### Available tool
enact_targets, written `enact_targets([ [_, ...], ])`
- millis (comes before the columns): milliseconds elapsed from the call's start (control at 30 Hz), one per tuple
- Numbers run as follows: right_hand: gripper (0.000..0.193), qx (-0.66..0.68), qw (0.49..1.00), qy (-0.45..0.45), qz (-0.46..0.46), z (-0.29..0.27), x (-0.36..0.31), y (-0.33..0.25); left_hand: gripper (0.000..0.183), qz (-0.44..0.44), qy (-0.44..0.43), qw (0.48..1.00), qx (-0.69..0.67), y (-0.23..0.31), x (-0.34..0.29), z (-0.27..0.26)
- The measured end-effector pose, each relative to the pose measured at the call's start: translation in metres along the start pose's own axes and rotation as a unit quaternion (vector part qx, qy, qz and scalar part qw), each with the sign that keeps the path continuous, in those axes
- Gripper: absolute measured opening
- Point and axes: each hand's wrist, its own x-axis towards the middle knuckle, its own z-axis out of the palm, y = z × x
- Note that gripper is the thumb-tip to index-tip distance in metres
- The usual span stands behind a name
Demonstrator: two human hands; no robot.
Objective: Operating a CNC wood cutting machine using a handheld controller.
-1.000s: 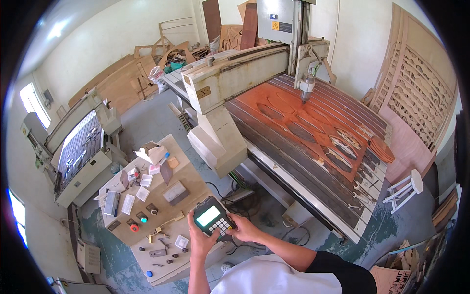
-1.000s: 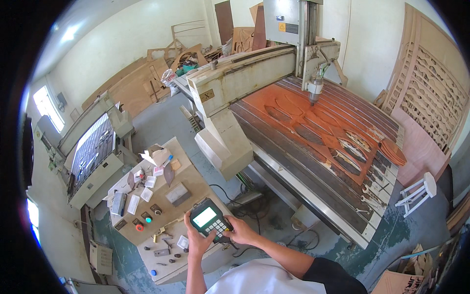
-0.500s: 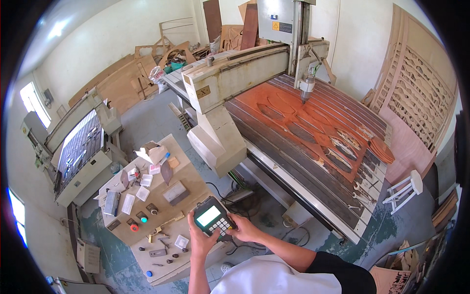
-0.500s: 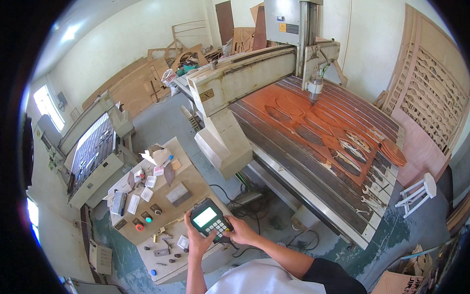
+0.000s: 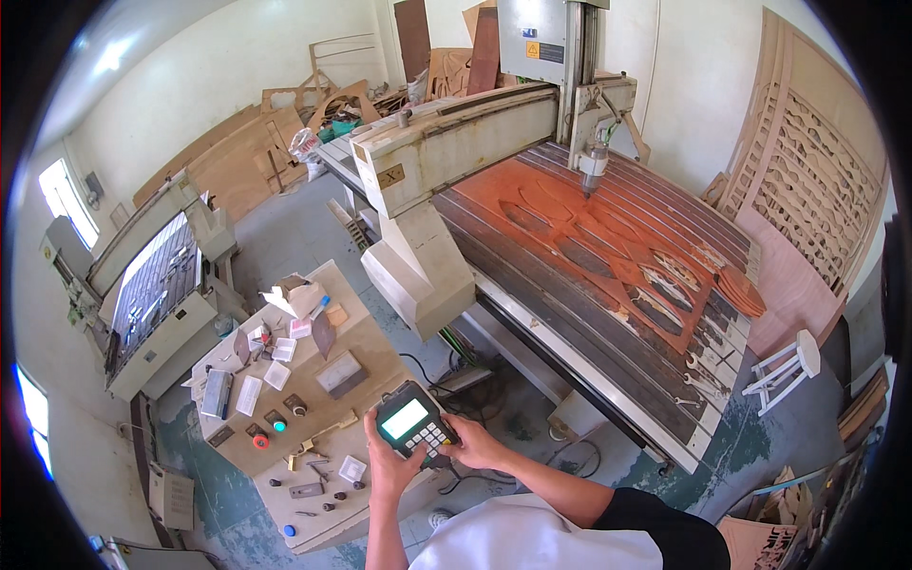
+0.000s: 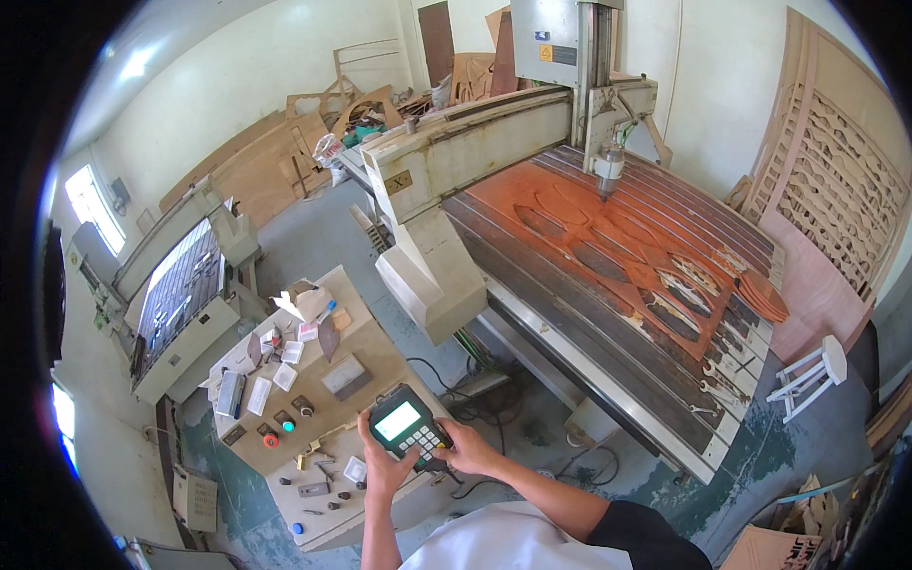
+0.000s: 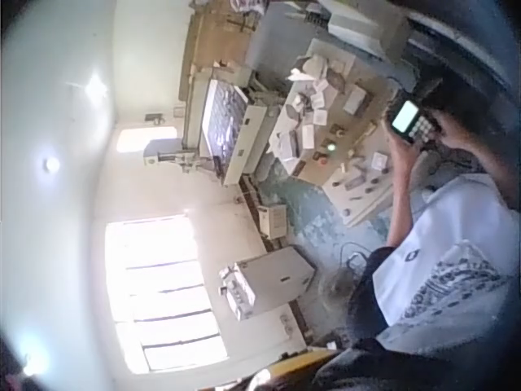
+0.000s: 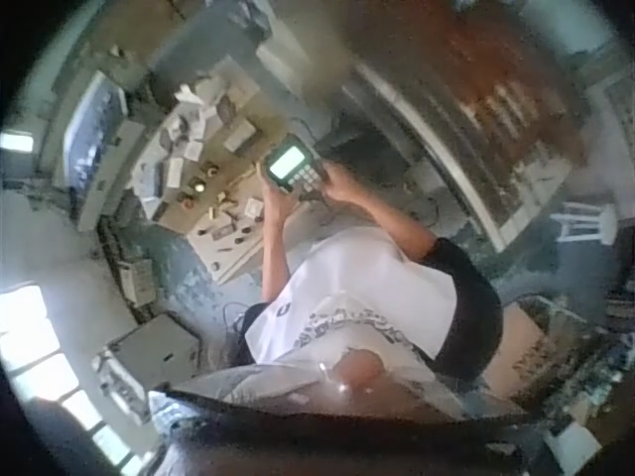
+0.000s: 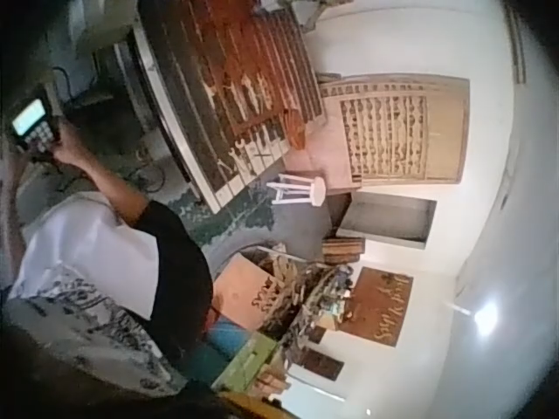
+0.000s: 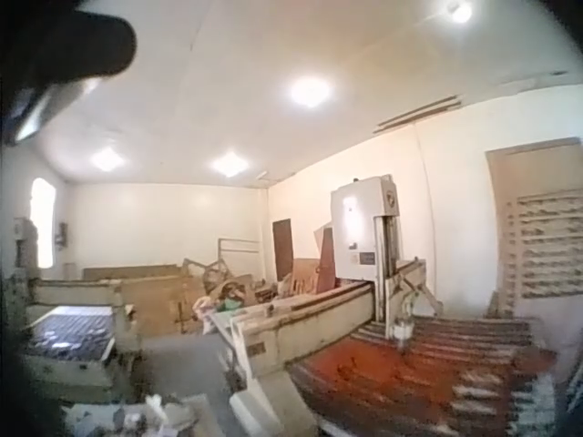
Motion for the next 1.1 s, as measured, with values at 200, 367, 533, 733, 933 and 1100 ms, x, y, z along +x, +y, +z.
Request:
enact_targets([
  [200, 0.059, 0.006, 1.0, 0.004, -0.003, 0.0002, -0.0005, 0.0006, 0.092, 0.003, 0.008, 1.0, -0.014, 0.0, -0.0004, 0.0],
  [367, 0.058, 0.007, 1.0, 0.0, 0.001, 0.0002, -0.0001, 0.0026, 0.097, -0.006, -0.004, 1.0, -0.008, -0.0025, -0.0003, 0.0006],
  [533, 0.058, 0.002, 1.0, 0.0, 0.001, -0.0005, -0.0004, 0.0003, 0.097, 0.003, -0.003, 1.0, -0.011, -0.0044, 0.0001, 0.0009],
  [733, 0.057, 0.006, 1.0, 0.005, 0.001, -0.0021, -0.0012, -0.0043, 0.098, 0.006, -0.003, 1.0, 0.0, -0.0016, -0.0004, 0.0004],
  [933, 0.057, 0.016, 1.0, 0.005, 0.011, -0.0015, -0.0014, -0.0034, 0.094, 0.002, 0.008, 1.0, -0.002, 0.0033, -0.0004, 0.0003],
  [1100, 0.057, -0.003, 1.0, 0.013, -0.009, -0.0011, -0.0014, 0.0022, 0.094, -0.001, 0.004, 1.0, -0.013, 0.0034, -0.0002, 0.0009],
])
